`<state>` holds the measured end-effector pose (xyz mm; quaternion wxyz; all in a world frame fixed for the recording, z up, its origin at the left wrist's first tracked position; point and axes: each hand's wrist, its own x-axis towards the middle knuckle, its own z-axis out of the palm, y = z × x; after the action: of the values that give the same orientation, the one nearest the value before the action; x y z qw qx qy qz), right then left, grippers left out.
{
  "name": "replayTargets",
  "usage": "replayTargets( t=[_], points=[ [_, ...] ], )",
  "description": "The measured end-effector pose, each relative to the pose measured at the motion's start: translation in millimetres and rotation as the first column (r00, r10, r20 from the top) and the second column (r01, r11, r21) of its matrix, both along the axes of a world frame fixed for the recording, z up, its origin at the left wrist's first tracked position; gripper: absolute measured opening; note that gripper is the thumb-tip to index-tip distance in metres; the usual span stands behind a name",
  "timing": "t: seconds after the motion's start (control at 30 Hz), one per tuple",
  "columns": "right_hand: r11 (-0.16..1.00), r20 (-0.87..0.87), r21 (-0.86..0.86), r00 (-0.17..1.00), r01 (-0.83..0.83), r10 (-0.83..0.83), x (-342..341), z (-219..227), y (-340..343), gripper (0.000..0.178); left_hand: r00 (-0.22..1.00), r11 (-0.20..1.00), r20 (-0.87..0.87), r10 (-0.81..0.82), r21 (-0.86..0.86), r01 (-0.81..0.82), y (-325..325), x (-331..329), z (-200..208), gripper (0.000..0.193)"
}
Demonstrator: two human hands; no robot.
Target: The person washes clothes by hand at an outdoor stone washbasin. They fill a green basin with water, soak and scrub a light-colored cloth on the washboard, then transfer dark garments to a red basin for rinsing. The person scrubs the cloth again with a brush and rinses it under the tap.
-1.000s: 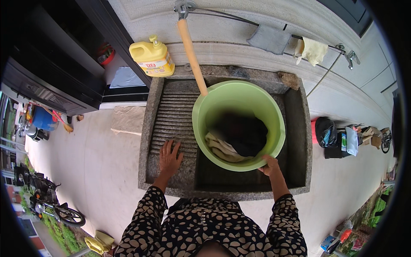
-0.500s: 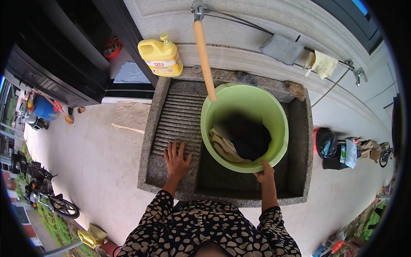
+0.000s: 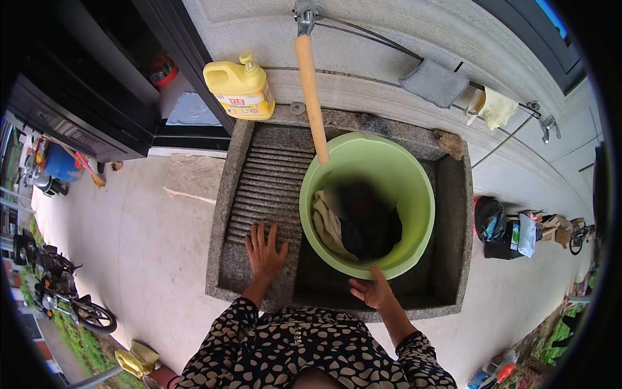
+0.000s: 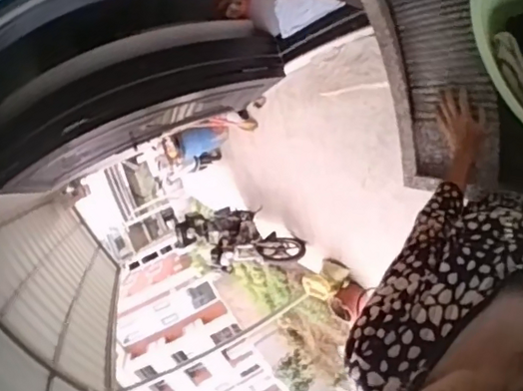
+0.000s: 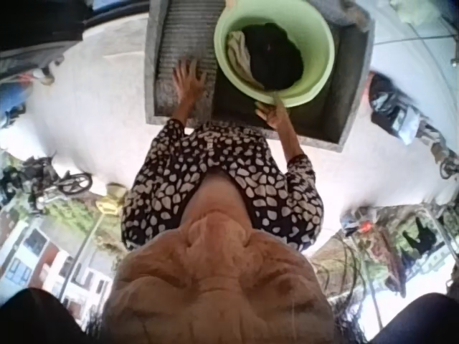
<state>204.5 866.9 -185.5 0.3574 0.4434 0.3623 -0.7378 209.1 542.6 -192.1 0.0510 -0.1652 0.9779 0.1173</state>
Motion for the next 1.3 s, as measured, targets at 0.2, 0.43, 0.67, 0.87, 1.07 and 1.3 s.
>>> replayTargets(
  t=[0.2, 0.43, 0.67, 0.87, 1.07, 1.3],
  points=[
    [0.613, -0.417, 0.169, 0.508, -0.772, 0.754, -47.4, 113.6, -27.5, 0.053, 1.000, 1.000, 0.002, 0.000, 0.010, 0.000, 0.2, -1.7, 2.9, 0.060],
    [0.766, -0.640, 0.520, -0.422, 0.378, 0.643, -237.6, 275.5, -153.4, 0.046, 1.000, 0.999, -0.028, 0.015, 0.048, -0.014, -3.3, 2.0, 10.3, 0.058],
    [0.472, -0.326, 0.716, -0.352, 0.514, 0.877, -332.9, 320.7, -237.3, 0.057, 0.996, 0.999, -0.093, 0.014, 0.039, -0.010, 2.1, -0.4, 5.3, 0.056],
    [0.654, -0.310, 0.489, -0.586, 0.578, 0.749, -369.6, 303.8, -225.0, 0.044, 0.998, 0.999, -0.059, 0.005, 0.043, -0.003, 3.7, -1.8, 13.1, 0.056],
    [0.864, -0.810, 0.496, -0.407, -0.089, 0.423, -367.4, 309.3, -209.6, 0.052, 0.997, 0.999, -0.081, -0.001, 0.038, 0.004, 3.2, -2.4, 12.3, 0.056],
    [0.671, -0.563, 0.651, -0.367, 0.355, 0.740, -301.7, 250.9, -123.4, 0.037, 0.995, 1.000, -0.104, -0.009, -0.014, 0.008, 0.1, 3.3, 9.1, 0.055]
  ],
)
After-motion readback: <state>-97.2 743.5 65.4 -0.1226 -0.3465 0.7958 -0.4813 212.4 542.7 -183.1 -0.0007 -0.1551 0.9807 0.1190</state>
